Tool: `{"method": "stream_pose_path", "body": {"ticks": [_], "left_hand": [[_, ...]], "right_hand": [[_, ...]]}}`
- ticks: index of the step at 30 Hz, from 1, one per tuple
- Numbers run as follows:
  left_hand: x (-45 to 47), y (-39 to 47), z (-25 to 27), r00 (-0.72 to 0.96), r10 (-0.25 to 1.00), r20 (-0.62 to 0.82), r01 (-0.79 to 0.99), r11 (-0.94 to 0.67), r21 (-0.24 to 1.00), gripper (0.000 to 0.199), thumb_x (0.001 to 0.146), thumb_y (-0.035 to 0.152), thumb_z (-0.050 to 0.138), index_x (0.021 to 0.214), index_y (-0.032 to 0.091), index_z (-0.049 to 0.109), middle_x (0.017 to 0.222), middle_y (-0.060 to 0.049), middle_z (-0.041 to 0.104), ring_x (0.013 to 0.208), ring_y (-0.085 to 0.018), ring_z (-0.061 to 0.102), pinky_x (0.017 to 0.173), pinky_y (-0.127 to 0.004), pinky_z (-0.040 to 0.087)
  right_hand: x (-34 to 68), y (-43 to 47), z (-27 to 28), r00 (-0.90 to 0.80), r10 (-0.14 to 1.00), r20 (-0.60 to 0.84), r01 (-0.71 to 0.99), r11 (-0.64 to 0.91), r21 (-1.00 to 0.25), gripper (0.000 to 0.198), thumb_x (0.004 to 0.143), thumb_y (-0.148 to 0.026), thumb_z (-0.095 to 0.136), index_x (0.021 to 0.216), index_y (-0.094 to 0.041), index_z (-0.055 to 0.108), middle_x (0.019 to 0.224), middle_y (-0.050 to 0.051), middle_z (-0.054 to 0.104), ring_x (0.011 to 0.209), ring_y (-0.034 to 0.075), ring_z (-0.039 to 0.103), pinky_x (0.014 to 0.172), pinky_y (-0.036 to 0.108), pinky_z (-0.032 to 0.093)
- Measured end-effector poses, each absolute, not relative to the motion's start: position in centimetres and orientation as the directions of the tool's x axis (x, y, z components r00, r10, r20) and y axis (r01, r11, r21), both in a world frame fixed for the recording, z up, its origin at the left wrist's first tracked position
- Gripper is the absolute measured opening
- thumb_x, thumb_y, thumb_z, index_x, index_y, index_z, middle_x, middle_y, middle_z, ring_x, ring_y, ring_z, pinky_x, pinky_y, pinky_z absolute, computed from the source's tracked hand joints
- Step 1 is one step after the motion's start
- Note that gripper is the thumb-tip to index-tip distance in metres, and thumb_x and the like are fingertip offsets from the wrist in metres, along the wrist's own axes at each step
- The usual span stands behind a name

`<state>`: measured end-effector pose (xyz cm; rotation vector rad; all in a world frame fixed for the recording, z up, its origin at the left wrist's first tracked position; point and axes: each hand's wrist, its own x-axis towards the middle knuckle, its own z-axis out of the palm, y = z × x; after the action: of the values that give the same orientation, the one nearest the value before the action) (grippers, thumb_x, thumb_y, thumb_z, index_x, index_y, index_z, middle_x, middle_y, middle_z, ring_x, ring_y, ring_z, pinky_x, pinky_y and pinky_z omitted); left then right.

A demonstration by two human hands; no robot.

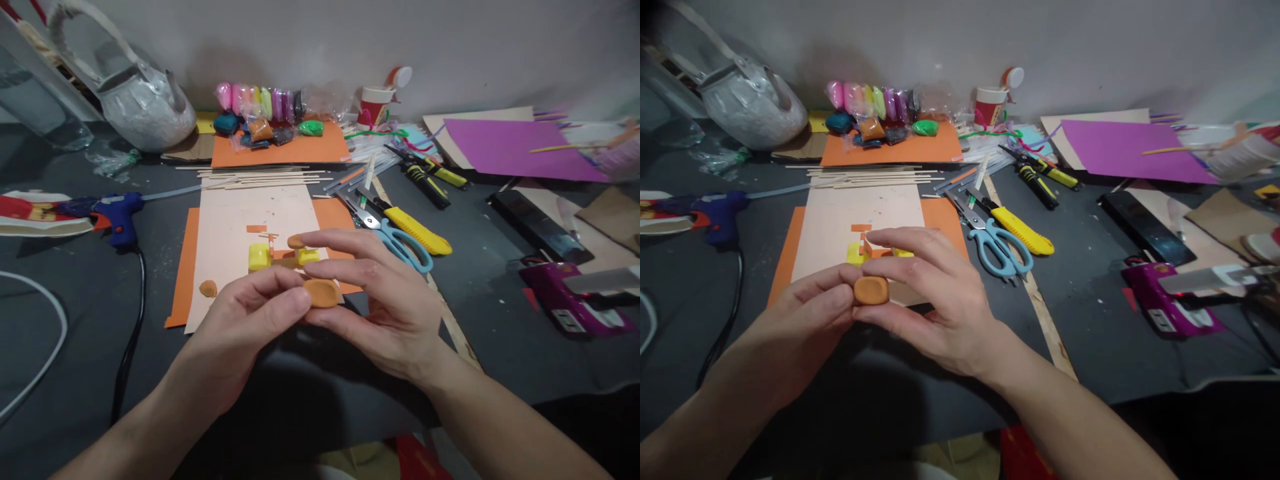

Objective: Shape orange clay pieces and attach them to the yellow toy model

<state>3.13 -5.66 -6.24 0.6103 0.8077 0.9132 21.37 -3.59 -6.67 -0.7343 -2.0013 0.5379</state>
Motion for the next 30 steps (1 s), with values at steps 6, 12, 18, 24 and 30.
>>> {"method": "stream_pose_path", "body": {"ticks": [6,12,18,24,30], "left_hand": [[2.8,-5.7,-6.3,0.327,0.889,-0.321,-0.388,0.436,0.812,0.004,0.083,0.028,0.084,0.081,0.025,0.083,0.080,0.004,0.074,0.078,-0.008,0.062,0.076,-0.014,0.050],[2.3,-5.6,-5.4,0.363,0.881,-0.303,-0.279,0.413,0.867,0.007,0.088,0.026,0.078,0.084,0.027,0.084,0.081,0.004,0.074,0.082,-0.011,0.062,0.078,-0.016,0.049],[2.2,-5.6,-5.3,0.364,0.882,-0.298,-0.243,0.399,0.884,0.023,0.094,0.038,0.070,0.080,0.022,0.079,0.080,0.002,0.070,0.081,-0.013,0.060,0.081,-0.022,0.050],[2.4,-5.7,-5.3,0.292,0.908,-0.301,-0.136,0.351,0.926,0.019,0.093,0.029,0.070,0.077,0.023,0.078,0.078,0.003,0.071,0.079,-0.013,0.060,0.075,-0.020,0.049],[2.8,-5.8,-4.8,0.216,0.949,-0.229,0.063,0.221,0.973,0.021,0.093,0.027,0.068,0.074,0.026,0.075,0.079,0.008,0.073,0.082,-0.010,0.062,0.078,-0.015,0.048]], "right_hand": [[21.5,-3.5,-7.0,-0.405,0.644,0.649,0.334,0.765,-0.551,0.025,0.090,-0.025,0.079,0.112,-0.018,0.070,0.126,0.016,0.073,0.120,0.027,0.069,0.110,0.048,0.051],[21.6,-3.5,-6.9,-0.417,0.632,0.654,0.348,0.775,-0.527,0.026,0.090,-0.029,0.079,0.112,-0.019,0.069,0.126,0.016,0.073,0.120,0.026,0.069,0.110,0.048,0.052],[21.6,-3.6,-6.8,-0.420,0.629,0.654,0.358,0.777,-0.517,0.025,0.092,-0.030,0.077,0.113,-0.019,0.068,0.125,0.015,0.074,0.119,0.025,0.069,0.111,0.047,0.051],[21.8,-3.5,-6.6,-0.471,0.609,0.638,0.358,0.793,-0.493,0.035,0.090,-0.033,0.080,0.117,-0.015,0.067,0.128,0.017,0.073,0.123,0.024,0.067,0.115,0.045,0.047],[22.2,-3.3,-6.0,-0.528,0.604,0.597,0.366,0.796,-0.482,0.021,0.095,-0.028,0.074,0.114,-0.023,0.068,0.131,0.013,0.071,0.126,0.026,0.066,0.112,0.048,0.051]]}}
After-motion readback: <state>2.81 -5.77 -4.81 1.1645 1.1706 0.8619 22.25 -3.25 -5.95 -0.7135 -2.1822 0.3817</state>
